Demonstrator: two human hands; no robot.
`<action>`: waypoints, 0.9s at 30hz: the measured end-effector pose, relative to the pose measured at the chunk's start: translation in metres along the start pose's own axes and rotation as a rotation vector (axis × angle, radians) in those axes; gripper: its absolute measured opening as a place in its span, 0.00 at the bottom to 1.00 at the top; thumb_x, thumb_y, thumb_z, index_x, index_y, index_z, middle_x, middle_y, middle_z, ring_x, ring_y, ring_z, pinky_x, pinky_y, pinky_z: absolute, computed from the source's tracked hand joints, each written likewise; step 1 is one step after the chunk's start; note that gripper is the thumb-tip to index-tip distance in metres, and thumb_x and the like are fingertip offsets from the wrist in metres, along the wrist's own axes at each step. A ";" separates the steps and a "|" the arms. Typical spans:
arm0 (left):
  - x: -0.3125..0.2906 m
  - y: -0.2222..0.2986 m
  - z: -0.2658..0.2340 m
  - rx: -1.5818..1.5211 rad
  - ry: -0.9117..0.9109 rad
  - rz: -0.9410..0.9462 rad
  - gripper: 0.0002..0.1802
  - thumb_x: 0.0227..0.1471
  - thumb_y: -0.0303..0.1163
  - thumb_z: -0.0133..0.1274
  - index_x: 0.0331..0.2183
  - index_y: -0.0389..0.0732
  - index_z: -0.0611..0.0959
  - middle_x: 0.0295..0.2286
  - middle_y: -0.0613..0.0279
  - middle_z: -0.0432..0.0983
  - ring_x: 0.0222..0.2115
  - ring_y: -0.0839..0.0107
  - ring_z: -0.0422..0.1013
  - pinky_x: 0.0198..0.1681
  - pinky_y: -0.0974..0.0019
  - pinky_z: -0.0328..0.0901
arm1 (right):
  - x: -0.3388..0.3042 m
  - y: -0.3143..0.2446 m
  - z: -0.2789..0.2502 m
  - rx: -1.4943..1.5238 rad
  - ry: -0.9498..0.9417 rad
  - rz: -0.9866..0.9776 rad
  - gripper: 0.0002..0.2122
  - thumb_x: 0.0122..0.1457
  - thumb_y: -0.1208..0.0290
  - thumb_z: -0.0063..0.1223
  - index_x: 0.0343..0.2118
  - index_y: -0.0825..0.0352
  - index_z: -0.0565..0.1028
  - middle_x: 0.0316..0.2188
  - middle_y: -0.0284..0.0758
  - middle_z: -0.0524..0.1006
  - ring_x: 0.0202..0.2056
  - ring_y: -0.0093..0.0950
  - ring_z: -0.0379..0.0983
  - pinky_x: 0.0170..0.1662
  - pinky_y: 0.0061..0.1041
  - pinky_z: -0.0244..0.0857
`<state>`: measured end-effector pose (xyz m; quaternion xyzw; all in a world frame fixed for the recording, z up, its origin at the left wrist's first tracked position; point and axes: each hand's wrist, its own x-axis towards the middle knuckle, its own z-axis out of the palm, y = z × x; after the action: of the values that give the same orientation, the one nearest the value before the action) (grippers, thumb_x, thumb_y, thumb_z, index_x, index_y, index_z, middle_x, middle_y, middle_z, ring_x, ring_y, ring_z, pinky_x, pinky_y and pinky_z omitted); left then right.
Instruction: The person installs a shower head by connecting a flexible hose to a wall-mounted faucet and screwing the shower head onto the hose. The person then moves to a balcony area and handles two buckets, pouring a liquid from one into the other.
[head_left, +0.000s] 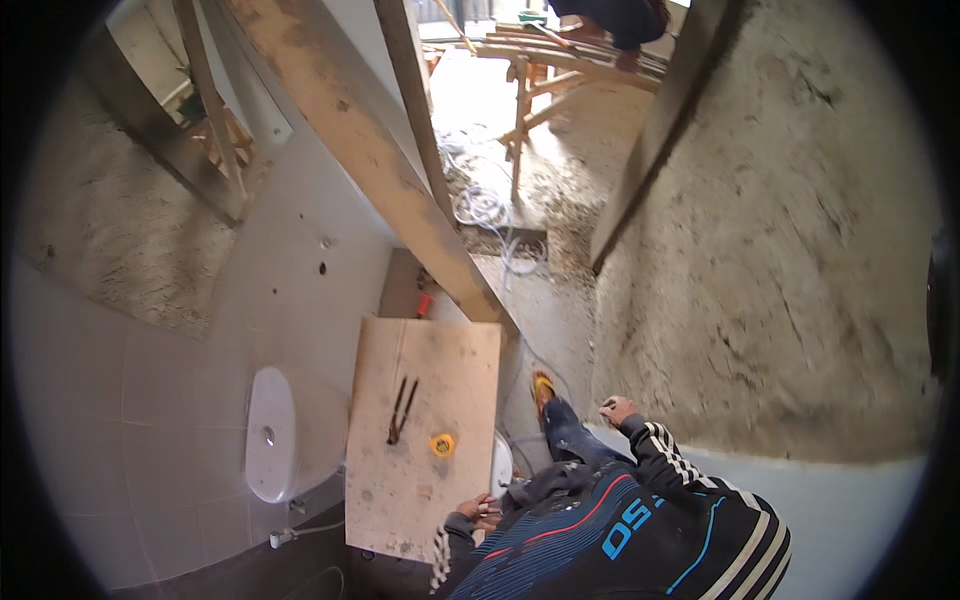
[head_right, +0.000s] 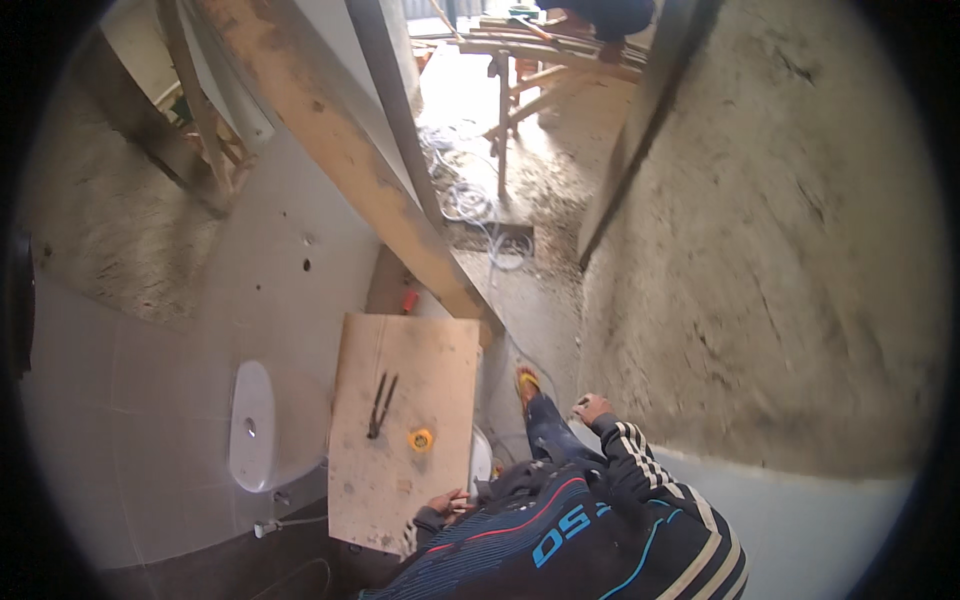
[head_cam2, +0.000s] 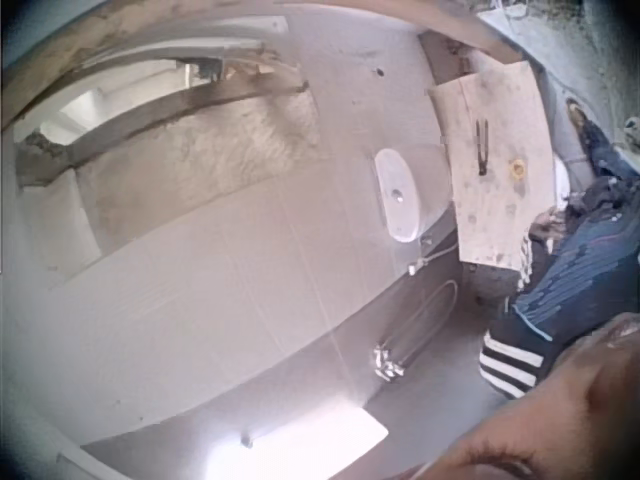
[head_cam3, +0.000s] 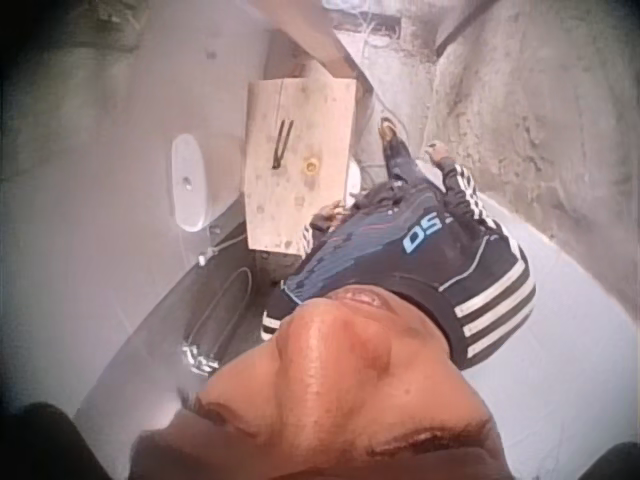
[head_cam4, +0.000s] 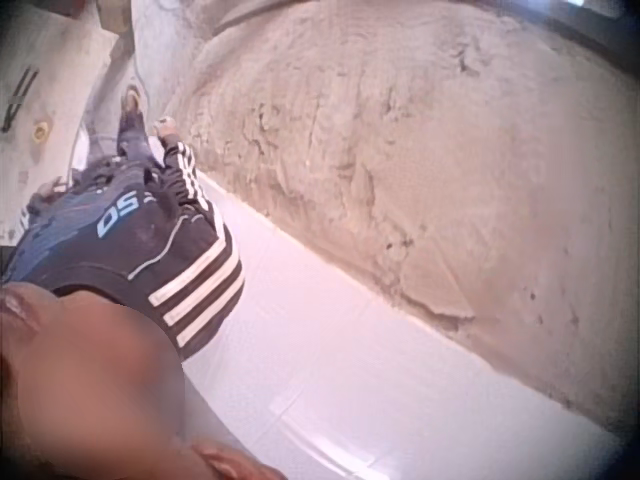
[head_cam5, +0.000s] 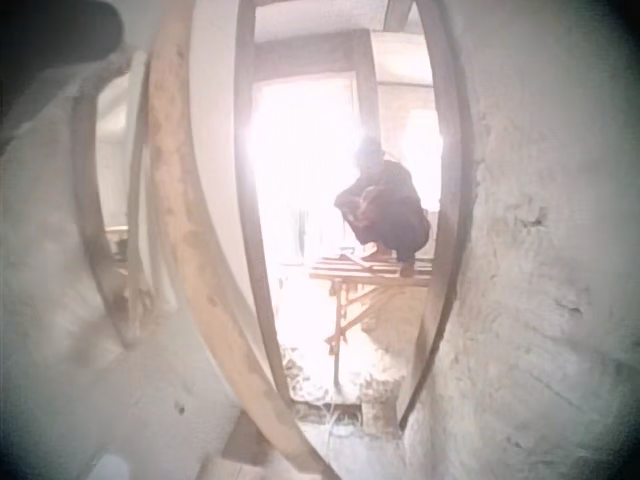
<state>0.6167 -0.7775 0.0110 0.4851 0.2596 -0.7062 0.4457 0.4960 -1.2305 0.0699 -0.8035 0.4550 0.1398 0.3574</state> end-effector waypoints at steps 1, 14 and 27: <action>0.027 0.015 0.006 0.004 -0.006 0.102 0.28 0.53 0.53 0.43 0.47 0.42 0.71 0.37 0.56 0.71 0.33 0.63 0.71 0.28 0.61 0.65 | 0.033 0.000 -0.007 0.030 0.024 0.009 0.19 0.43 0.54 0.57 0.34 0.64 0.76 0.31 0.42 0.77 0.38 0.37 0.72 0.41 0.32 0.65; 0.062 0.290 0.169 0.232 0.240 0.153 0.31 0.47 0.54 0.50 0.50 0.51 0.66 0.46 0.58 0.64 0.40 0.64 0.64 0.41 0.51 0.61 | 0.206 -0.018 -0.089 0.101 0.093 0.040 0.12 0.45 0.58 0.53 0.27 0.62 0.78 0.21 0.37 0.77 0.25 0.30 0.75 0.34 0.28 0.67; 0.146 0.448 0.190 0.170 0.211 0.154 0.28 0.48 0.53 0.50 0.44 0.42 0.71 0.33 0.56 0.72 0.30 0.62 0.69 0.33 0.57 0.64 | 0.423 -0.085 -0.194 0.026 -0.252 0.155 0.17 0.47 0.58 0.55 0.34 0.67 0.76 0.22 0.39 0.78 0.23 0.27 0.76 0.31 0.26 0.70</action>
<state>0.9062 -1.1943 -0.0184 0.6109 0.2062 -0.6346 0.4261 0.7786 -1.6050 0.0121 -0.7373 0.4690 0.2609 0.4102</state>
